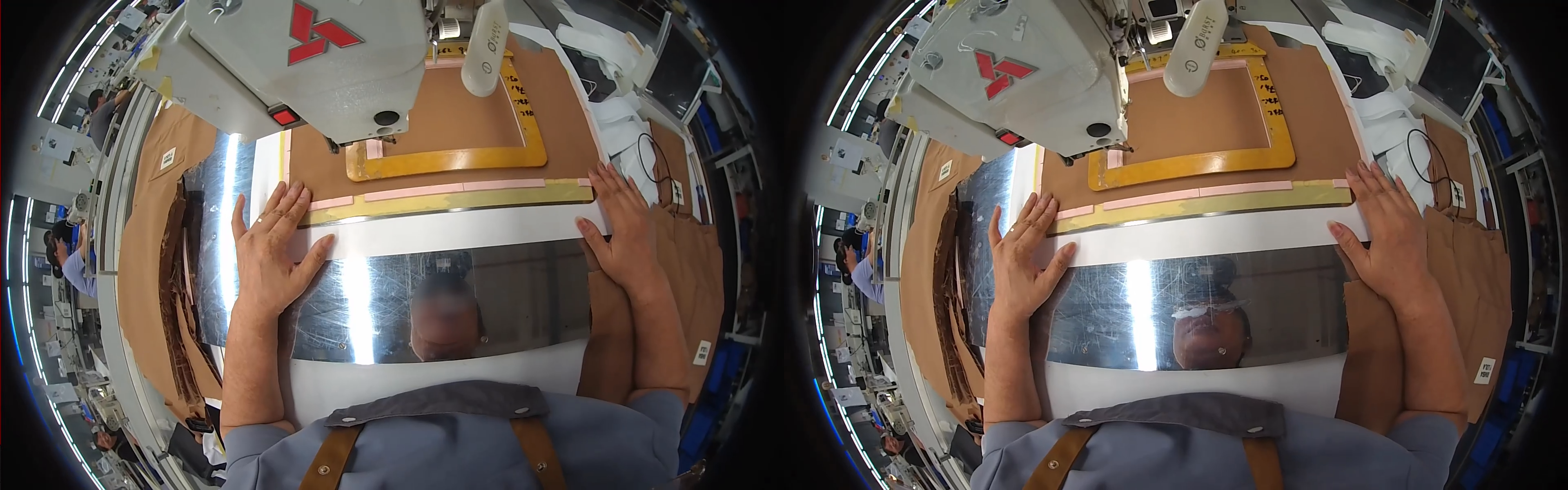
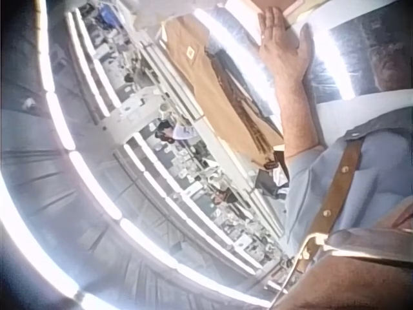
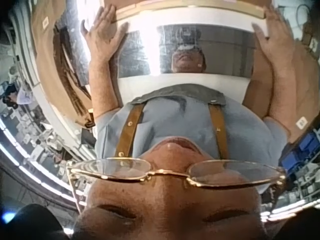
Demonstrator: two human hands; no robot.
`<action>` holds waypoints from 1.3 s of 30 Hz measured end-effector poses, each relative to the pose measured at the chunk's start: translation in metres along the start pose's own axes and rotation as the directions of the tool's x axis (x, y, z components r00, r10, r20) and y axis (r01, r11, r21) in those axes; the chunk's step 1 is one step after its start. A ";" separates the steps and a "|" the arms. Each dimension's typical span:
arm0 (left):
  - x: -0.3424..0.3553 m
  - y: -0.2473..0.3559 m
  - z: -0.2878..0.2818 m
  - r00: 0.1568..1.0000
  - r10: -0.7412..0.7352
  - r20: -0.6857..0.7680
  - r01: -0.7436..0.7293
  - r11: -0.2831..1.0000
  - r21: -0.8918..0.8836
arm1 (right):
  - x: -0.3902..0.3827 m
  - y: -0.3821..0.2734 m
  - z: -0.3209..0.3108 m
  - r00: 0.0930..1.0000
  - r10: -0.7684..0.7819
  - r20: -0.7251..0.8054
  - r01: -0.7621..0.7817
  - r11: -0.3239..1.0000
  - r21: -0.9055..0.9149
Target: Sewing labels onto leather pieces using an industrial sewing machine.
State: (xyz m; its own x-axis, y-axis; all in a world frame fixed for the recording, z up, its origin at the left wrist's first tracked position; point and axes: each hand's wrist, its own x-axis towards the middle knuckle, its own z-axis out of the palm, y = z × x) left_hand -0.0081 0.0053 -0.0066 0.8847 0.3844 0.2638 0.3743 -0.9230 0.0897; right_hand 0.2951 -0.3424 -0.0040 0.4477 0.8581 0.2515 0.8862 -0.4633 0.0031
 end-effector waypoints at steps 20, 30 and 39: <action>0.002 -0.020 0.017 0.965 -0.003 -0.261 -0.006 1.000 -0.030 | 0.019 0.166 -0.037 0.838 0.517 -0.174 -0.488 0.853 0.185; 0.007 -0.020 0.016 0.974 -0.046 -0.224 0.024 0.995 -0.099 | 0.034 0.248 0.009 0.937 0.319 0.142 -0.334 0.937 0.103; 0.008 -0.019 0.017 0.970 -0.061 -0.236 0.035 0.993 -0.111 | 0.040 0.247 -0.011 0.842 0.459 0.284 -0.474 0.880 -0.017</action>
State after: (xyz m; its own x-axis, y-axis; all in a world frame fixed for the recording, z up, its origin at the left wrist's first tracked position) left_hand -0.0031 0.0268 -0.0229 0.7697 0.4245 0.4768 0.3724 -0.9052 0.2047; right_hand 0.5301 -0.4249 0.0170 0.8176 0.5725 -0.0622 0.5656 -0.8186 -0.0996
